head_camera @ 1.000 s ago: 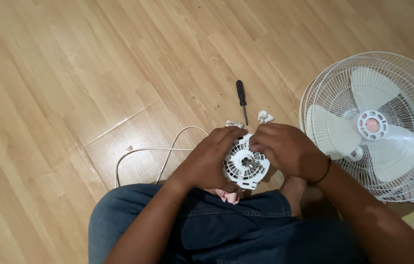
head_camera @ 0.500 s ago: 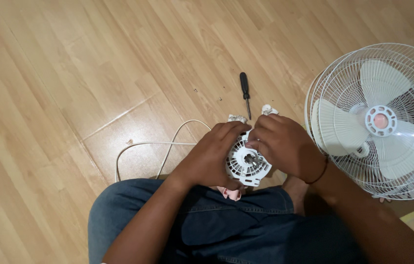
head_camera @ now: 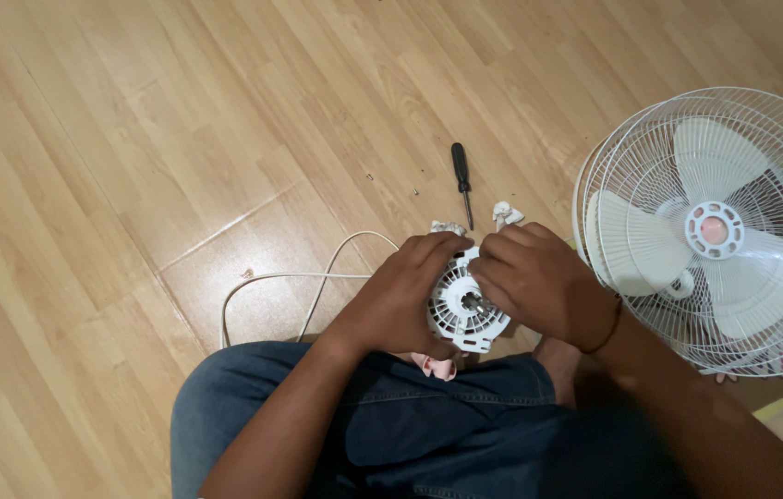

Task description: The person assembles a small electric fan by attaching the motor housing to the base, securing it with a screwdriver, and then fitting the front wire cage. The person handles the motor, screws, and cage components to complete the assembly.

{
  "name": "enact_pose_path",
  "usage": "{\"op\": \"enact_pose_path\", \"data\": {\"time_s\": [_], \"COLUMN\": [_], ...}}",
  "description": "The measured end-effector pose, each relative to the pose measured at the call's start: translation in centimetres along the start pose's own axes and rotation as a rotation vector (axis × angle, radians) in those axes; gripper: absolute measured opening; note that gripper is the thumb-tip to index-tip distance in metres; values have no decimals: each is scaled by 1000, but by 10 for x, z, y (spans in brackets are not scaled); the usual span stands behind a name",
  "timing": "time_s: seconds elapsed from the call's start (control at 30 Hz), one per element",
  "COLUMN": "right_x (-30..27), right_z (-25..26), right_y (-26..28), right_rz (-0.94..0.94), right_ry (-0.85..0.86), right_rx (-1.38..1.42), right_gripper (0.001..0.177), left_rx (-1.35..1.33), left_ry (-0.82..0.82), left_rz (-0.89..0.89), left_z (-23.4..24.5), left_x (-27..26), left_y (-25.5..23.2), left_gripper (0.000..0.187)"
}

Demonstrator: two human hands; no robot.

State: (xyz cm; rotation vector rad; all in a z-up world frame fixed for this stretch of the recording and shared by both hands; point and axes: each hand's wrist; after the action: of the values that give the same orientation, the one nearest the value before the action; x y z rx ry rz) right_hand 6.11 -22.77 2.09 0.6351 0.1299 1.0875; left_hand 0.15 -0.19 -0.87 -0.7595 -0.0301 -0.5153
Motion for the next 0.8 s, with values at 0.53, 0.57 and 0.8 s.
{"op": "enact_pose_path", "data": {"time_s": [0.53,0.57,0.8], "right_x": [75,87,110], "right_z": [-24,-40,-128], "right_y": [-128,-142,-188], "right_rz": [-488,-478,-385], "right_ry": [47,99,327], "right_rx": [611,594,104], "right_gripper": [25,25,18], "left_rx": [-6,5,-6], "left_ry": [-90,-89,-93], "left_rz": [-52,-54,-33], "left_z": [-5,-5,-2], "left_x": [-2,-2,0], "left_y": [6,6,7], "left_gripper": [115,116,114]}}
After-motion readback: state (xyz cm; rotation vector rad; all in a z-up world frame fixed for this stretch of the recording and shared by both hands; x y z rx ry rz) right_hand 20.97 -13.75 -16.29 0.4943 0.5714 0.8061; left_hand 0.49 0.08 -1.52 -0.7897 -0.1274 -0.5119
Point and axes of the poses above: each hand's wrist, its own x-axis towards the middle knuckle, its own z-axis out of the back of the hand, y = z × x, and after that the axes turned 15 degrees about x, right-handed
